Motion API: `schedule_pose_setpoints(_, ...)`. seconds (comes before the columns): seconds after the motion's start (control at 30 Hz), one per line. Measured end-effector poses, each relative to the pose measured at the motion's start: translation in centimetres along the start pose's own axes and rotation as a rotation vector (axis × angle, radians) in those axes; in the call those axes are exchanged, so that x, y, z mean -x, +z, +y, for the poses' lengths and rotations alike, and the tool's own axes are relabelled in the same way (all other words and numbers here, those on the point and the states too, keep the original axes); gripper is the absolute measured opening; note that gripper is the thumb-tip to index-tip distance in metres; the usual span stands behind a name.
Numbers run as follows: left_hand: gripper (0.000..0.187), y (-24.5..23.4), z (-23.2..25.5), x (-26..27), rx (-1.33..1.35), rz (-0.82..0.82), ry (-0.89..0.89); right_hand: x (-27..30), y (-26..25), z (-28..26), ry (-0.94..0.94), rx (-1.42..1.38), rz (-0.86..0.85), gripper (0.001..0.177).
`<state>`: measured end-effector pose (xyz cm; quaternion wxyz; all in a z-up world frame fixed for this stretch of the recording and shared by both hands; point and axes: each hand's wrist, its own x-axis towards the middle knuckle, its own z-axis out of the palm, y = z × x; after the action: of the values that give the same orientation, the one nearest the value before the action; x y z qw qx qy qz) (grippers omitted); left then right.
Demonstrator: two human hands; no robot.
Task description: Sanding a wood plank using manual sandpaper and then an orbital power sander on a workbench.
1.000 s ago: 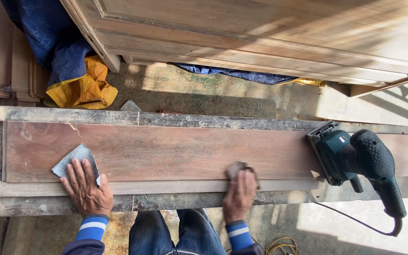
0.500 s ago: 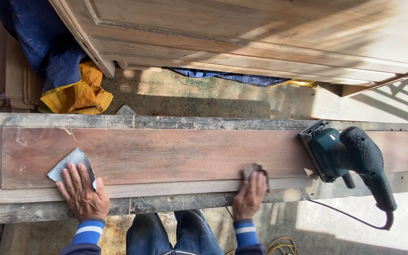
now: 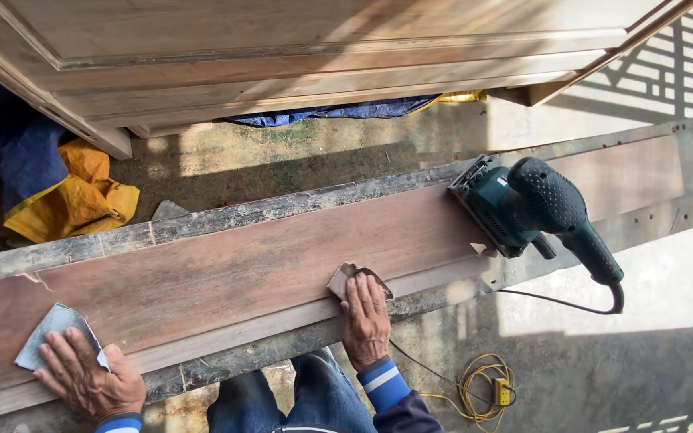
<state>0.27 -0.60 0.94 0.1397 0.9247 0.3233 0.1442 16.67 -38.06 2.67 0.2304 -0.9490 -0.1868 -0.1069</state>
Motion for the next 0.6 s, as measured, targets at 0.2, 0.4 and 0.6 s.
schedule_pose_setpoints(0.2, 0.071, 0.1, 0.1, 0.0, -0.018, 0.015, -0.001, -0.3, -2.4, 18.5, 0.199, 0.335, 0.015, 0.035)
schedule_pose_setpoints(0.4, 0.071, 0.2, -0.4, -0.1, -0.028, 0.005, -0.008, 1.6, 4.3, 9.4, 0.058, 0.204, 0.143, 0.045)
schedule_pose_setpoints(0.6, 0.068, 1.3, -1.8, 0.4, -0.075, 0.032, -0.004, -0.2, 1.5, -2.6, -0.229, -0.225, -0.105, 0.047)
